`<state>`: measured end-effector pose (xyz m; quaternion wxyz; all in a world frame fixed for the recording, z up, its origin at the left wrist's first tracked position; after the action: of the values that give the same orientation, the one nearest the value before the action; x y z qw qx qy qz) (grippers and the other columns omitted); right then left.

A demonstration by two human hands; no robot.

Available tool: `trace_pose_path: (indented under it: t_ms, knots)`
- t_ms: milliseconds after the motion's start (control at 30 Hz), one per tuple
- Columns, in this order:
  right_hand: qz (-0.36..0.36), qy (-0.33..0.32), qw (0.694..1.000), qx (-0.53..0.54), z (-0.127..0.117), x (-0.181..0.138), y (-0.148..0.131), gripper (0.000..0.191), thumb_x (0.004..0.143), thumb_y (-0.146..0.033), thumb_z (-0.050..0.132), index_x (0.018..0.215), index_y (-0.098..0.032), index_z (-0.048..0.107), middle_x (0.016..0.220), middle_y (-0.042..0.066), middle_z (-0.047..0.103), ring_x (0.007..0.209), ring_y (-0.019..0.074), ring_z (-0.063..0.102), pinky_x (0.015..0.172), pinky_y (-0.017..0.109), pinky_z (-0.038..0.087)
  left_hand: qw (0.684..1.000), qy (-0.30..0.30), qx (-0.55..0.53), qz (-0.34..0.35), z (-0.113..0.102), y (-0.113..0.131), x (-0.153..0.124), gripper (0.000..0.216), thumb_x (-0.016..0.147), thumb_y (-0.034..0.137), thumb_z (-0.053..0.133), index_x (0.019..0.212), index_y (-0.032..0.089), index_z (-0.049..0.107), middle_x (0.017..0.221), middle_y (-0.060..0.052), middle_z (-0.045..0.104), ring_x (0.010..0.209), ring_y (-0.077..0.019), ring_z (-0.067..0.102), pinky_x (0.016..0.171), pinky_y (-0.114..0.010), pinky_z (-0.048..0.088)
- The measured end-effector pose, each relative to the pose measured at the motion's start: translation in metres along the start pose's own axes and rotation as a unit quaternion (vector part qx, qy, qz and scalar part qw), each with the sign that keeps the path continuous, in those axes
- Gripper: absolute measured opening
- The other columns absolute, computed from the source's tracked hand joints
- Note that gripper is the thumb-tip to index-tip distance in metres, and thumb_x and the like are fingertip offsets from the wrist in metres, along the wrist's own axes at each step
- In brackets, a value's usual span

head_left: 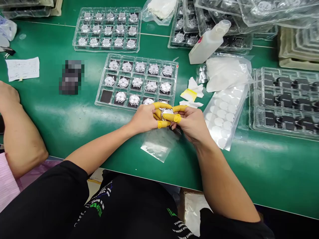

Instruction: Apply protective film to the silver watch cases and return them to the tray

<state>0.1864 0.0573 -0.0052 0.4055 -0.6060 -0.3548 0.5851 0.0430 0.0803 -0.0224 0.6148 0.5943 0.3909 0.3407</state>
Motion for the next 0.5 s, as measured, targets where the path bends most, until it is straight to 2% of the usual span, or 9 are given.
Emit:
trace_pose_path:
  t_ms: [133,233,300,367,500]
  knots:
    - [0.008,-0.04,0.999,-0.025,-0.005,0.002,-0.004,0.051,0.042,-0.041,0.1,0.075,-0.017,0.07,0.054,0.0,0.063,0.045,0.0118,0.058,0.045,0.025,0.05,1.0,-0.007,0.017,0.007,0.0,0.002,0.001,0.058,0.065,0.019,0.082,0.123,0.016,0.073,0.07,0.002,0.067,0.058,-0.007,0.057,0.057,-0.02,0.049]
    - [0.002,-0.028,0.999,-0.026,-0.004,0.001,-0.003,0.056,0.036,-0.036,0.101,0.077,-0.017,0.069,0.061,0.0,0.066,0.047,0.0114,0.058,0.045,0.025,0.049,1.0,-0.013,0.012,0.016,0.001,-0.001,0.002,0.061,0.065,0.018,0.082,0.125,0.016,0.072,0.075,0.001,0.071,0.063,-0.0085,0.062,0.062,-0.022,0.053]
    - [0.006,-0.01,0.999,-0.03,0.001,0.0,0.002,0.058,0.033,-0.036,0.101,0.076,-0.018,0.066,0.062,-0.001,0.065,0.047,0.0099,0.055,0.043,0.023,0.045,0.999,-0.016,0.024,0.028,0.001,-0.002,0.001,0.06,0.066,0.017,0.081,0.125,0.016,0.072,0.078,0.001,0.073,0.066,-0.0096,0.064,0.065,-0.023,0.056]
    - [-0.003,0.006,0.999,-0.038,0.006,-0.001,0.005,0.057,0.037,-0.038,0.101,0.075,-0.02,0.062,0.061,-0.003,0.063,0.047,0.0085,0.051,0.041,0.022,0.04,0.998,-0.02,0.037,0.039,0.002,-0.001,0.0,0.058,0.067,0.016,0.08,0.125,0.017,0.072,0.081,0.0,0.075,0.07,-0.011,0.068,0.07,-0.025,0.058]
    - [-0.062,0.023,0.998,-0.005,0.003,-0.002,-0.006,0.054,0.046,-0.043,0.097,0.078,-0.023,0.057,0.065,-0.004,0.059,0.051,0.0082,0.047,0.041,0.021,0.03,0.997,-0.017,0.057,0.05,0.001,0.006,-0.001,0.068,0.074,0.02,0.08,0.139,0.024,0.063,0.082,0.001,0.077,0.069,-0.0119,0.07,0.071,-0.026,0.06]
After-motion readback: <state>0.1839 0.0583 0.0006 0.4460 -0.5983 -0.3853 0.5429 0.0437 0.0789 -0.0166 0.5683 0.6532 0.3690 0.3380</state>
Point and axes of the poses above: each hand's wrist, its own x-axis towards the middle knuckle, its own z-axis out of the palm, y = z × x, the point moved 7 cm from there along x, towards the middle knuckle
